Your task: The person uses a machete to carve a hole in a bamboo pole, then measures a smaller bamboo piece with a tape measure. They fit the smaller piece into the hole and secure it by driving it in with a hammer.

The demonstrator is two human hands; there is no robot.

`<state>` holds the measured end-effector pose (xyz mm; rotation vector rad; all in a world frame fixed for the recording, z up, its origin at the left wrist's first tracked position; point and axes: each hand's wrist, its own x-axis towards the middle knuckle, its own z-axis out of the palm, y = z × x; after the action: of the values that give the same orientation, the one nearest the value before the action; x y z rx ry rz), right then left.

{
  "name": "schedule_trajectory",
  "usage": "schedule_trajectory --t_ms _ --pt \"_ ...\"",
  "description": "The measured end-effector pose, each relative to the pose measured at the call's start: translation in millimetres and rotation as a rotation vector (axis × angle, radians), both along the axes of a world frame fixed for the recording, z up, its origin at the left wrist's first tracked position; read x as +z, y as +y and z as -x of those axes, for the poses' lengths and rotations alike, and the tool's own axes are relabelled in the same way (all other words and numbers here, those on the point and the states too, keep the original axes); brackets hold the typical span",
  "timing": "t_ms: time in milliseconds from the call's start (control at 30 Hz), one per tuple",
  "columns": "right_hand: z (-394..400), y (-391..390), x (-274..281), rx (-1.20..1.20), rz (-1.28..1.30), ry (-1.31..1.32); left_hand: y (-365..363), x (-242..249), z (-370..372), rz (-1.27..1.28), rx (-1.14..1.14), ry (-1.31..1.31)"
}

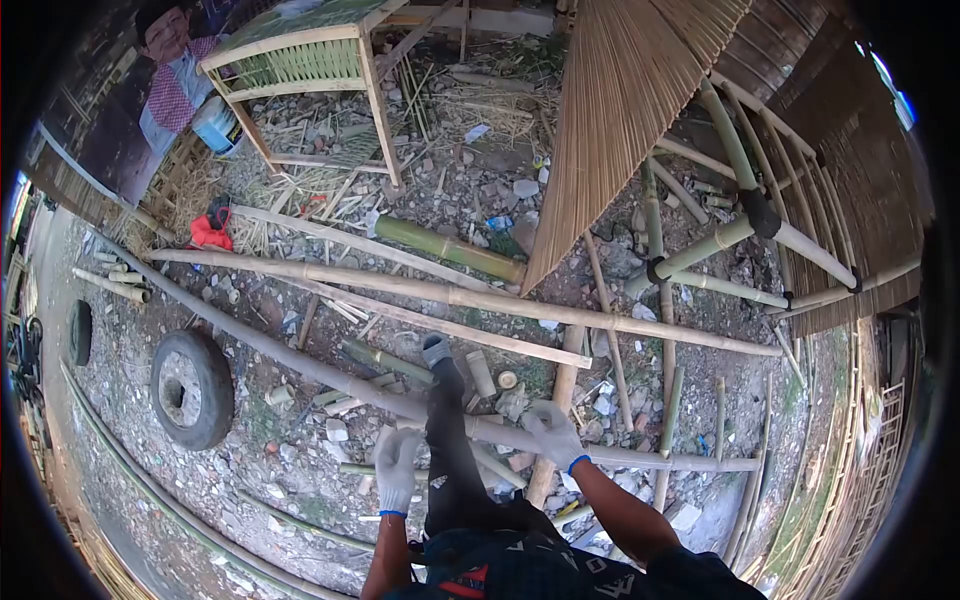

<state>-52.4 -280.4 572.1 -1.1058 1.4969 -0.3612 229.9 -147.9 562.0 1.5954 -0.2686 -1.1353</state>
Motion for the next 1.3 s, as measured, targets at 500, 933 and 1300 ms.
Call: schedule_trajectory --t_ms 500,933,1300 --pt "-143 -357 -38 -0.158 0.359 -0.100 -421 152 -178 0.252 -0.088 -0.310" --pt "-334 -901 -7 -0.263 0.495 -0.483 -931 265 -284 0.315 -0.325 -1.599" --pt "-337 -1464 -412 0.175 0.482 0.594 -1221 130 -383 -0.059 0.309 -1.356"
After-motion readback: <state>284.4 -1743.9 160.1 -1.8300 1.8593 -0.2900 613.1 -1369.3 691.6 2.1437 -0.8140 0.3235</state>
